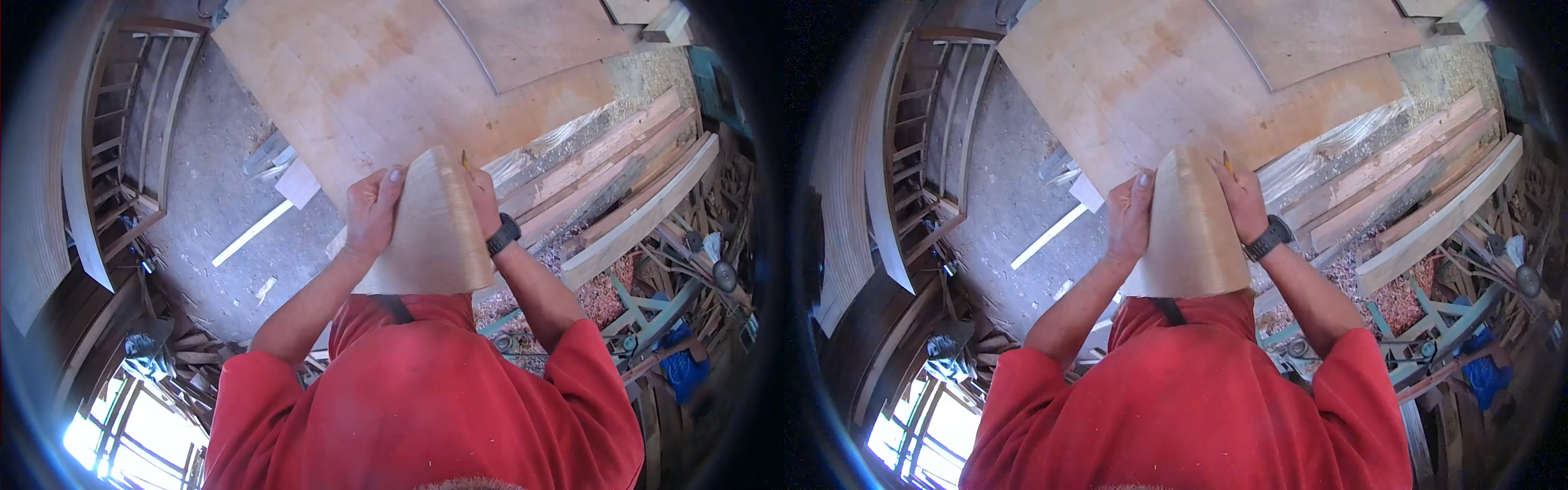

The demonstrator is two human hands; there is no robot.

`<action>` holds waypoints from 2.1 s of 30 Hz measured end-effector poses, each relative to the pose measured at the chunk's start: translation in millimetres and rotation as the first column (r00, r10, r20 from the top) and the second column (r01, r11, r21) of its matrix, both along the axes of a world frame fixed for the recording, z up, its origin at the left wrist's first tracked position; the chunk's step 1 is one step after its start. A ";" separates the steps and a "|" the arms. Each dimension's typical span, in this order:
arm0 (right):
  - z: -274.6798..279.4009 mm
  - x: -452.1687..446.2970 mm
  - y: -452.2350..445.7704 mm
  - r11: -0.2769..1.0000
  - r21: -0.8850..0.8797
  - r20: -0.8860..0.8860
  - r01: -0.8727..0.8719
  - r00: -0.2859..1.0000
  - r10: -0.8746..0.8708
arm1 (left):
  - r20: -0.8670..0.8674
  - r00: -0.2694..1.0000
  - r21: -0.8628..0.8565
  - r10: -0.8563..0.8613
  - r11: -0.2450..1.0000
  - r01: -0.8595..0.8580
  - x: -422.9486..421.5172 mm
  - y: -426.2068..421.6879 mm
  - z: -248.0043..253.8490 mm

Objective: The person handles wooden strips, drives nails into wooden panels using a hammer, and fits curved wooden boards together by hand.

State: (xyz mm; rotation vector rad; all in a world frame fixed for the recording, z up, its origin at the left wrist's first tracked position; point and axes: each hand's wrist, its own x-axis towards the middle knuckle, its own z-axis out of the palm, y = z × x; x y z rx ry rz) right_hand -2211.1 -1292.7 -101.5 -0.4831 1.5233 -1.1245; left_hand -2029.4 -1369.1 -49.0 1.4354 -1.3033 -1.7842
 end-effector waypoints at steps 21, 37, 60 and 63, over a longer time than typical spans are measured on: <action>81.2 114.3 -97.2 0.974 -0.025 -0.128 -0.223 0.967 0.218 | -0.080 0.985 -0.108 0.151 0.981 -0.159 133.6 -61.2 15.6; 5.6 270.7 32.9 0.991 0.100 -0.546 -0.095 0.827 0.134 | -0.093 0.994 -0.066 -0.062 0.996 0.056 292.8 12.9 -45.1; -128.6 413.8 -122.1 0.951 -0.016 -0.430 -0.308 0.861 0.271 | 0.174 0.944 -0.768 0.281 0.639 -0.048 415.2 -55.5 -190.6; -127.1 380.8 -97.3 0.887 -0.004 -0.706 -0.461 0.630 0.324 | 0.379 0.920 -0.452 0.101 0.888 0.089 460.5 -58.1 -188.9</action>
